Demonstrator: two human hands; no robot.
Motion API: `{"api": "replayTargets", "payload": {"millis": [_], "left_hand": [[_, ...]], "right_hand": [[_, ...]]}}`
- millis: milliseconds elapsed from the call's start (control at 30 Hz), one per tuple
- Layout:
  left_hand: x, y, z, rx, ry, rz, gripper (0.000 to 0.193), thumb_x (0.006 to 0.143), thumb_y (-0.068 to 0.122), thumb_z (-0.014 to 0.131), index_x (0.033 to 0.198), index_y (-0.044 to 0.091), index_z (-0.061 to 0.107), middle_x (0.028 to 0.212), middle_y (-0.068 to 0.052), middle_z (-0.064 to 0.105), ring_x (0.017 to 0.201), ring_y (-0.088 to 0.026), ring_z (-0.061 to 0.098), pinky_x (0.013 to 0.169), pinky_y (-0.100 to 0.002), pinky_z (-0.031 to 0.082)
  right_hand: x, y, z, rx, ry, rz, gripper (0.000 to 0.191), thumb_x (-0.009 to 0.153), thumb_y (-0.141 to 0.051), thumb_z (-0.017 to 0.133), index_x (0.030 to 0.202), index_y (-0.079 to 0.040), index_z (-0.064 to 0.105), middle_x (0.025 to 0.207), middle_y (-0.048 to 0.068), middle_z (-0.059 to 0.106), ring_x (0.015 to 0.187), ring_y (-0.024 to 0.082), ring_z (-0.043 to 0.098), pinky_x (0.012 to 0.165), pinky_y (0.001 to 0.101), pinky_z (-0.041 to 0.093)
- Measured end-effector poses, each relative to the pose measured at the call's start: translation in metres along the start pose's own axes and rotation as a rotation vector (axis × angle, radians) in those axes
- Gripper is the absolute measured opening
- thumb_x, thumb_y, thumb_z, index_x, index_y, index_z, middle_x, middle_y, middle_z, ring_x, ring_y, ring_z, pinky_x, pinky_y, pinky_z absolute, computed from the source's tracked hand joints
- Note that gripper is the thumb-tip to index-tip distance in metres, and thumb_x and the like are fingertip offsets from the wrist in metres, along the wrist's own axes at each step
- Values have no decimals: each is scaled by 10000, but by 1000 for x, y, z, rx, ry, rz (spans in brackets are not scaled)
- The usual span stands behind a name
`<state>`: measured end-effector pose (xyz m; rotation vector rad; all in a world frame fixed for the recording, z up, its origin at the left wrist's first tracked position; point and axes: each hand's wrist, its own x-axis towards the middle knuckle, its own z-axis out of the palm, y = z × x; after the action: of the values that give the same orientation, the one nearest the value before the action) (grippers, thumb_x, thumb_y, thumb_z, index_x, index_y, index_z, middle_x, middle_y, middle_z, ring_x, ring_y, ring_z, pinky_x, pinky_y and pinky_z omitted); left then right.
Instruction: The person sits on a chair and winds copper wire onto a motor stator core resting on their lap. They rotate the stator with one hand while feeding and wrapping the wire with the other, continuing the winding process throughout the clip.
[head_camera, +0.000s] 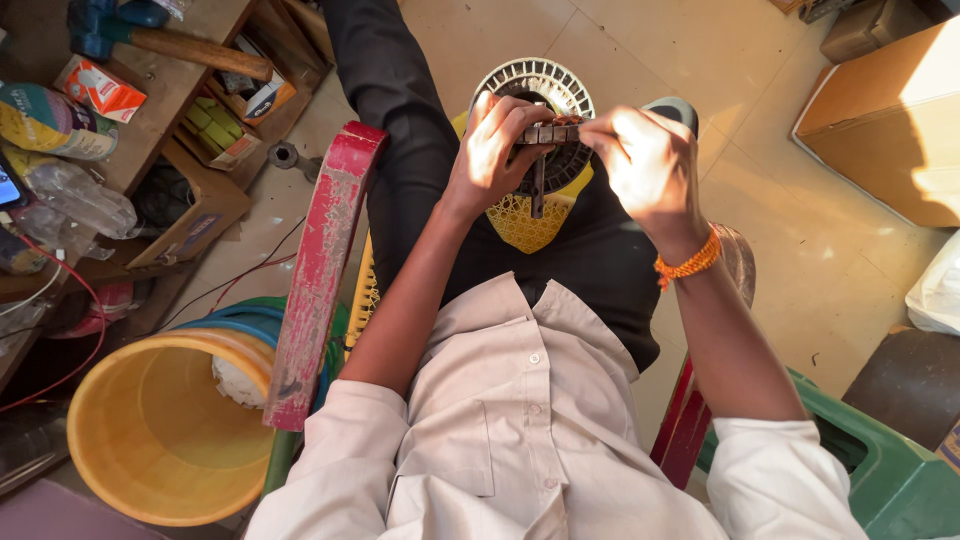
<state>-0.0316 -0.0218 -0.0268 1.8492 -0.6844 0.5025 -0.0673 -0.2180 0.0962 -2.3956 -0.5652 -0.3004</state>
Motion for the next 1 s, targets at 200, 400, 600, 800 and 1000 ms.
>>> {"api": "replayTargets", "payload": {"millis": [200,400,600,800,1000], "left_hand": [[-6,-2,5,-38,75,32,469,809,63,892,1190,76,619,1133,-55,677,1058,-284,622,949,-385,526],[-4,1,4,-52,80,51,462,804,48,897,1176,78,624,1138,-65,676,1070,-289,626,957,-385,536],[11,7,-13,-233,-20,-57,489,839,60,874,1241,89,598,1142,-98,711,1055,-251,642,972,-380,514],[44,-14,-6,-995,-212,-760,992,949,45,754,1635,130,43,1027,-105,805,1003,-131,771,959,-306,602],[34,-41,-11,-999,-353,-370,824,1053,19,783,1681,114,258,1011,-47,655,989,-117,634,932,-278,532]], "right_hand": [[9,5,8,-6,18,-12,43,1015,-25,742,1015,9,716,935,149,742,825,280,735,732,348,548],[32,39,15,-94,20,-13,60,1026,-38,746,994,6,719,909,151,739,776,281,734,693,363,541],[63,71,37,-263,-58,-33,102,952,-182,849,947,-100,790,812,98,751,680,250,723,623,359,541],[63,74,48,-276,-84,-62,158,933,-219,879,922,-95,781,772,99,734,674,254,712,618,370,529],[45,21,29,38,0,-17,91,975,-90,784,968,-17,729,776,82,644,686,147,627,589,278,465]]}}
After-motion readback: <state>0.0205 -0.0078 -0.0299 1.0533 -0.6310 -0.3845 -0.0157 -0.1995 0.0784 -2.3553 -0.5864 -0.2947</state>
